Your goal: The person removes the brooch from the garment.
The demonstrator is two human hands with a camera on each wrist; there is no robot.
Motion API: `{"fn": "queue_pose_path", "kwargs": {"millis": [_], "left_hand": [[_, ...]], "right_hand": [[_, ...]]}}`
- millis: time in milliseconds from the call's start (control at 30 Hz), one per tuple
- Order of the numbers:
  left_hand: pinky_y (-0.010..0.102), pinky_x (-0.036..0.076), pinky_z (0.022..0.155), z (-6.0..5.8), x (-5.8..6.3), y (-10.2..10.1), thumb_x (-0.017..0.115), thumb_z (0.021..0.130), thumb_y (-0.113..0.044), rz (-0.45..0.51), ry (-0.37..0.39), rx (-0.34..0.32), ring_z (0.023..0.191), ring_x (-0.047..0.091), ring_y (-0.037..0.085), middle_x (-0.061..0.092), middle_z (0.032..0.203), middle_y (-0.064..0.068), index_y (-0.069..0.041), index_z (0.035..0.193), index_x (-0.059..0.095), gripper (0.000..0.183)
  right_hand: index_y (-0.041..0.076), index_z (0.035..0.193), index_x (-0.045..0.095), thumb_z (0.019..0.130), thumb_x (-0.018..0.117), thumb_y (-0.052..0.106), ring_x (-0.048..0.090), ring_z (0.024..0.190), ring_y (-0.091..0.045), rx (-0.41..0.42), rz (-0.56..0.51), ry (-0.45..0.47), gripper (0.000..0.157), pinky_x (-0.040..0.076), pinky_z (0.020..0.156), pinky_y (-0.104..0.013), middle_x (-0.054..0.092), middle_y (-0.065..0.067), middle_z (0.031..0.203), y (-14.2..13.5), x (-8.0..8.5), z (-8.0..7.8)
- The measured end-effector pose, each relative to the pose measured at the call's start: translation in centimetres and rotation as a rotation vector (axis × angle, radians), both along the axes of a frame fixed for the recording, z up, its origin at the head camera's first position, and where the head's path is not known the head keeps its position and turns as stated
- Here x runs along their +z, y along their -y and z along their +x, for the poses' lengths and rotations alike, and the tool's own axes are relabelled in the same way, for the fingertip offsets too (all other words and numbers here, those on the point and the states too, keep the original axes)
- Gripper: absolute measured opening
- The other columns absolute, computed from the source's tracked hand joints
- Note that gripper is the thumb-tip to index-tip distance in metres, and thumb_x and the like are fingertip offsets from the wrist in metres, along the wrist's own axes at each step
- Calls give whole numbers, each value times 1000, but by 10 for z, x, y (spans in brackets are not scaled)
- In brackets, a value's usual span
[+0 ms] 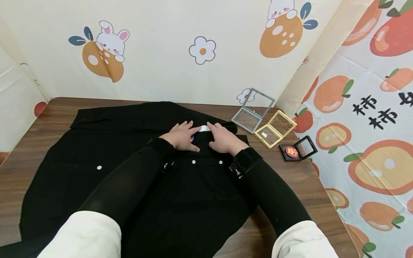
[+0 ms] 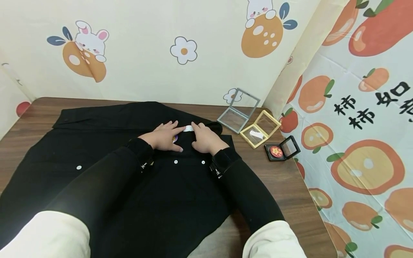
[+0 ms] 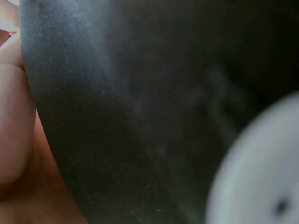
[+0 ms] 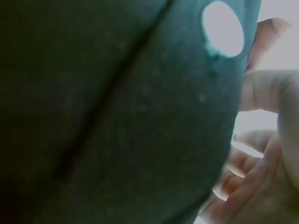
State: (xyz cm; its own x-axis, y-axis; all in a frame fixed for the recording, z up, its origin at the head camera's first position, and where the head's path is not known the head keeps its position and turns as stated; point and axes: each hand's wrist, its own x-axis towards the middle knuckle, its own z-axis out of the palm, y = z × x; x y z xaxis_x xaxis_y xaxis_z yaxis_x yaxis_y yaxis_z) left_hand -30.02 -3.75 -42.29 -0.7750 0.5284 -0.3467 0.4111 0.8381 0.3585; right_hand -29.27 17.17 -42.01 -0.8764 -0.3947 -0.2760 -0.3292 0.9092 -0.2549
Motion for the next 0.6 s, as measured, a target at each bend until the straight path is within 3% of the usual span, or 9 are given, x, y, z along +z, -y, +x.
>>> {"fn": "queue_pose_path", "kwargs": {"millis": [300, 600], "left_hand": [[55, 1, 125, -1, -1, 1, 69, 95, -56, 1, -1, -5, 157, -1, 36, 2, 172, 17, -25, 167, 15, 95], [54, 1, 125, 1, 1, 0, 69, 95, -56, 4, 12, 1, 157, -1, 35, 2, 172, 16, -25, 167, 15, 95]], "right_hand": [[14, 165, 27, 100, 62, 21, 44, 134, -33, 65, 152, -37, 74, 46, 104, -47, 39, -15, 154, 4, 2, 16], [18, 164, 31, 100, 61, 20, 43, 133, -31, 75, 180, -61, 71, 48, 99, -45, 39, -13, 154, 5, 1, 19]]}}
